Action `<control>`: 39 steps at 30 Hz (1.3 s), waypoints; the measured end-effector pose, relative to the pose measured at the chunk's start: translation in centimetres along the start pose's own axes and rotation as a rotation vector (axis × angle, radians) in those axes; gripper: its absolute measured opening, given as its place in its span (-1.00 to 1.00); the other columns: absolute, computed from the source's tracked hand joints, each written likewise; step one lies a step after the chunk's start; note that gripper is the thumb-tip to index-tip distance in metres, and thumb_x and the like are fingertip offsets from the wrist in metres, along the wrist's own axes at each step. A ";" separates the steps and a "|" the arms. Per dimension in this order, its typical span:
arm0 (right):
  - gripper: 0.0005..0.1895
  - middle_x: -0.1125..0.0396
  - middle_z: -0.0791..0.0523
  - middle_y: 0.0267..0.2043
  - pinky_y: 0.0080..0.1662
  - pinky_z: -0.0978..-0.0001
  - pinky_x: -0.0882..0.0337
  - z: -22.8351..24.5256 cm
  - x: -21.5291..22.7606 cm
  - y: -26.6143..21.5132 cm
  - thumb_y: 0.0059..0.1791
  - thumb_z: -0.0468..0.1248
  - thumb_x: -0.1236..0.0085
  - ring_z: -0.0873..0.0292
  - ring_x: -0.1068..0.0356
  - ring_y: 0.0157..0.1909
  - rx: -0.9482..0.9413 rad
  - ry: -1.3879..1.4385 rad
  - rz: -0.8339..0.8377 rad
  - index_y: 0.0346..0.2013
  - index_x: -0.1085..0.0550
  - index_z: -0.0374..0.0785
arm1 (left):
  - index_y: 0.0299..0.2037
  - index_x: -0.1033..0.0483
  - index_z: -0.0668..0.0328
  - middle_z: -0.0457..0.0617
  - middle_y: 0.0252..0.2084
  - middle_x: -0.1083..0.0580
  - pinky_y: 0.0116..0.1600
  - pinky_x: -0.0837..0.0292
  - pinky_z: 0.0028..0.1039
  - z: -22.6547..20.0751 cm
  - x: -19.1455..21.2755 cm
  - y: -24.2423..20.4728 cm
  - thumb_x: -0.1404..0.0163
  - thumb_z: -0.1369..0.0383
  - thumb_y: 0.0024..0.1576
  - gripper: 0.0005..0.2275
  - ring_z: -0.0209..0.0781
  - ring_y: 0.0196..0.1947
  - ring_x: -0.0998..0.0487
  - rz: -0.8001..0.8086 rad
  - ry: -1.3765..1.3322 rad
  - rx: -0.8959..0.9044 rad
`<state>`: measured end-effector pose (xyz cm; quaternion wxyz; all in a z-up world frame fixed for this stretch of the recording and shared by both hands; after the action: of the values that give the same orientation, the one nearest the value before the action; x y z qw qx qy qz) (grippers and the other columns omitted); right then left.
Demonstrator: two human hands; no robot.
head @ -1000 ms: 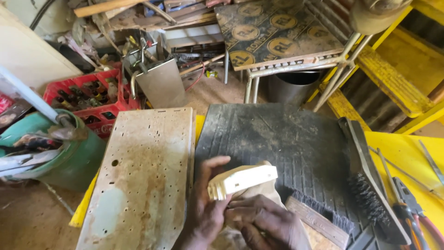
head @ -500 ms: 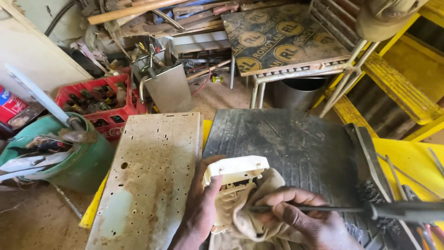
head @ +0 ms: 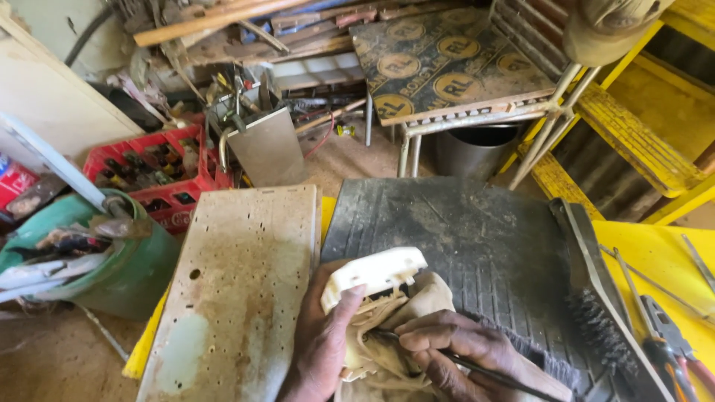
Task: The person holds a beige plastic component with a ribbed interior and uses a small brush to scrub its surfaces. The person rotates the part to access different areas while continuing to brush and wipe with a cloth.
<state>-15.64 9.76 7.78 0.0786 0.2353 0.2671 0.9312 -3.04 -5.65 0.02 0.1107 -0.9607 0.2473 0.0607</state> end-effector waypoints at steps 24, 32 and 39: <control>-0.61 -0.49 -0.01 0.32 0.27 0.08 -0.41 -2.9 -0.6 -2.6 0.11 -0.20 -0.16 0.01 -0.52 0.30 -0.076 -0.158 -0.048 0.24 -0.60 -0.11 | 0.49 -0.22 -0.15 -0.13 -0.02 -0.60 -0.21 -0.53 -0.51 -5.7 -2.4 0.0 0.24 0.04 0.38 -0.53 -0.38 -0.35 -0.57 0.214 1.137 0.431; -0.69 -0.64 0.10 0.04 0.12 0.32 -0.58 -5.2 3.7 -2.2 0.06 -0.15 -0.18 0.16 -0.65 0.10 -0.234 -0.150 -0.238 0.02 -0.73 -0.10 | 0.62 0.25 -0.16 -0.13 0.69 0.17 0.66 0.03 -0.08 -0.9 -0.5 -0.2 0.04 0.09 0.29 -0.25 -0.11 0.67 -0.03 0.075 0.672 0.480; -0.67 -0.61 0.31 -0.05 -0.22 0.42 -0.65 -9.6 2.9 -4.0 -0.11 0.00 -0.43 0.31 -0.70 -0.21 -0.481 -0.372 -0.167 -0.06 -0.73 0.11 | 0.65 0.40 -0.01 0.10 0.70 0.30 0.53 0.21 0.05 -1.1 -2.9 1.3 -0.38 0.23 0.05 0.15 0.19 0.63 0.20 0.075 1.322 -0.390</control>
<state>-22.73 9.45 -0.37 0.2560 0.3536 0.0388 0.8989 -6.13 -5.70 1.36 -0.2401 -0.7892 0.2806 -0.4906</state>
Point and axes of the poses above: each hand's wrist, its own y-axis towards the middle knuckle, its own x-axis out of the back of the hand, z = x × y, the point moved 7 cm from there along y, towards the middle knuckle
